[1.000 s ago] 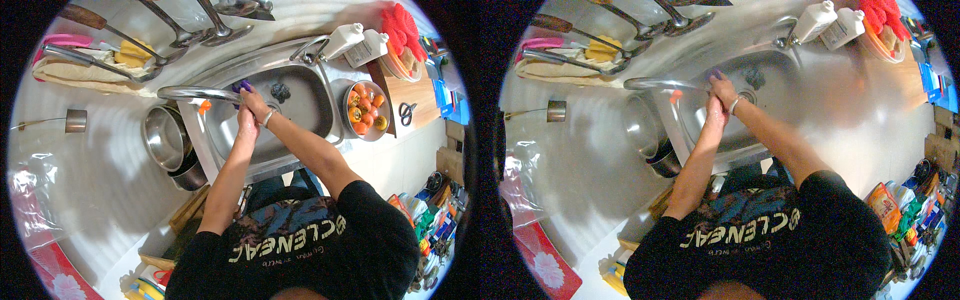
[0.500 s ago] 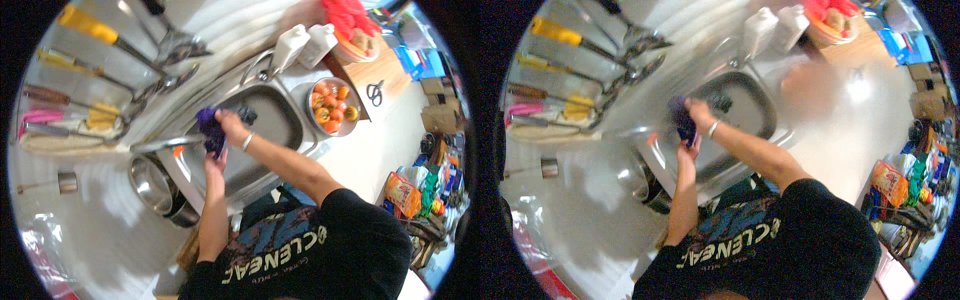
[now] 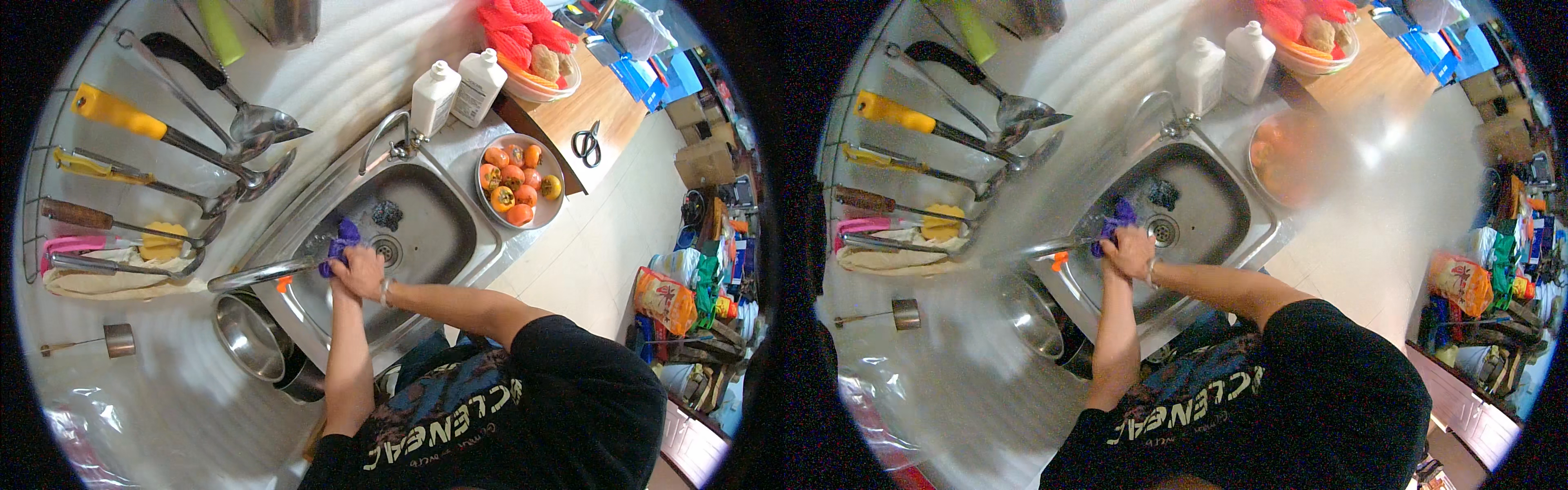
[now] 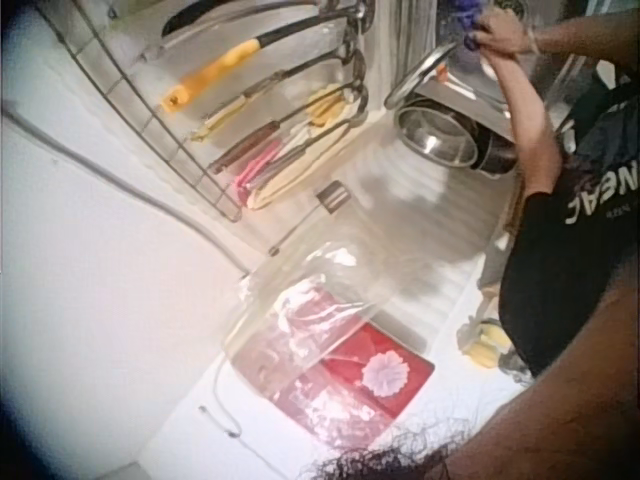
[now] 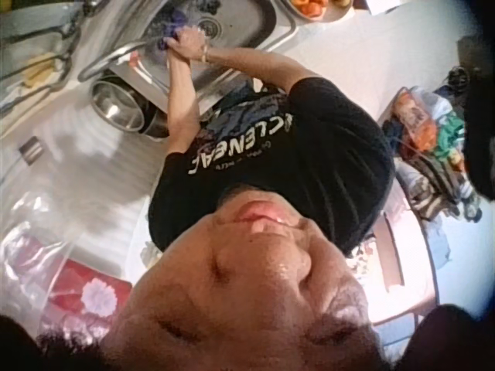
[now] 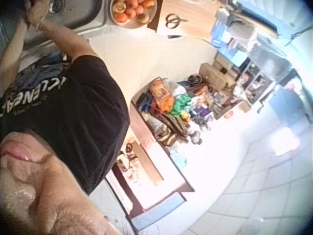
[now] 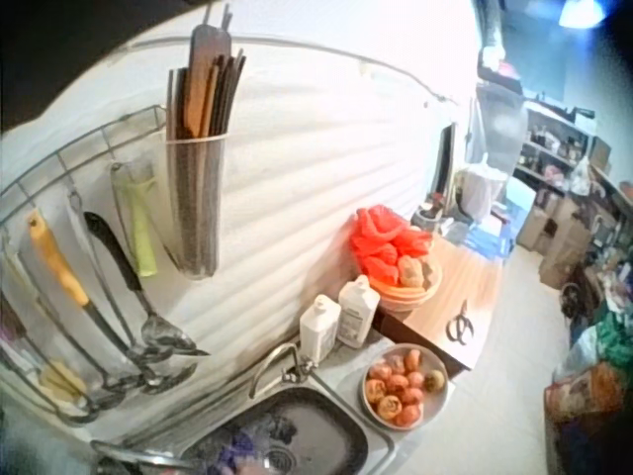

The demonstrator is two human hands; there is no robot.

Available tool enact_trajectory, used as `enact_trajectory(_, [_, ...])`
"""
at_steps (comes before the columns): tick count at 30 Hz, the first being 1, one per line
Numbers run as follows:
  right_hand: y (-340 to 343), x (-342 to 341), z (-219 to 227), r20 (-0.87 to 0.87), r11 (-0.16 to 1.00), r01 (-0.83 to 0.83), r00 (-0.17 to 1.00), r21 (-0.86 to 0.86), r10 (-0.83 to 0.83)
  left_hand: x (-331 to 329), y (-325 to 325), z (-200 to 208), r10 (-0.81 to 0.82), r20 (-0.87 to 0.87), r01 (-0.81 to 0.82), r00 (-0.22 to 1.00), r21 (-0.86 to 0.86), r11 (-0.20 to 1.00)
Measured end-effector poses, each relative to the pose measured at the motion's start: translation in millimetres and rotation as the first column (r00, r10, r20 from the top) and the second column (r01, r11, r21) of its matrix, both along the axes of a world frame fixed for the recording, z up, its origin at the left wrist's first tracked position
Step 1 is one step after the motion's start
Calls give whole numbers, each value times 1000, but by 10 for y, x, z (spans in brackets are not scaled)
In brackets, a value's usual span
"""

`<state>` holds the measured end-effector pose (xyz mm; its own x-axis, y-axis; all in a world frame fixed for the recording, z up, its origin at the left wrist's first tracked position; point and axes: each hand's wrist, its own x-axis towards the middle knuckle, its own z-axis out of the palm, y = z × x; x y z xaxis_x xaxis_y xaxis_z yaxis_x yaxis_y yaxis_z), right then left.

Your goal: The person places a bowl into a cabinet, then picks up and folds a red packet. They wash a purple cloth at the sink, wring it out, and wipe a wooden countertop. The person then handles a small white object and places it into a container on a shelf.

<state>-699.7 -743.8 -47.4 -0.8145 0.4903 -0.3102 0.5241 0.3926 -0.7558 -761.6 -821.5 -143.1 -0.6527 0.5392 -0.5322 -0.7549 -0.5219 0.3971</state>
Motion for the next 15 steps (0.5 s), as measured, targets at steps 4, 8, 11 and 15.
enact_trajectory(4, [316, -248, -284, -226, 943, 305, 917, -129, -328, 98, 312, 81, -5, -28, -1, 1000, -220, 975])
enact_trajectory(8, [-164, -33, -145, -371, 997, -4, 928, -72, -23, 24, -299, -428, 18, -253, -15, 967, 14, 1000])
enact_trajectory(11, [-176, -243, -278, -484, 946, 285, 813, -153, -324, 20, -2, -151, 15, -165, 12, 986, 161, 987])
enact_trajectory(15, [582, -462, -546, -49, 910, 253, 958, -330, -284, 82, 192, 159, 113, 6, -101, 994, -394, 913])
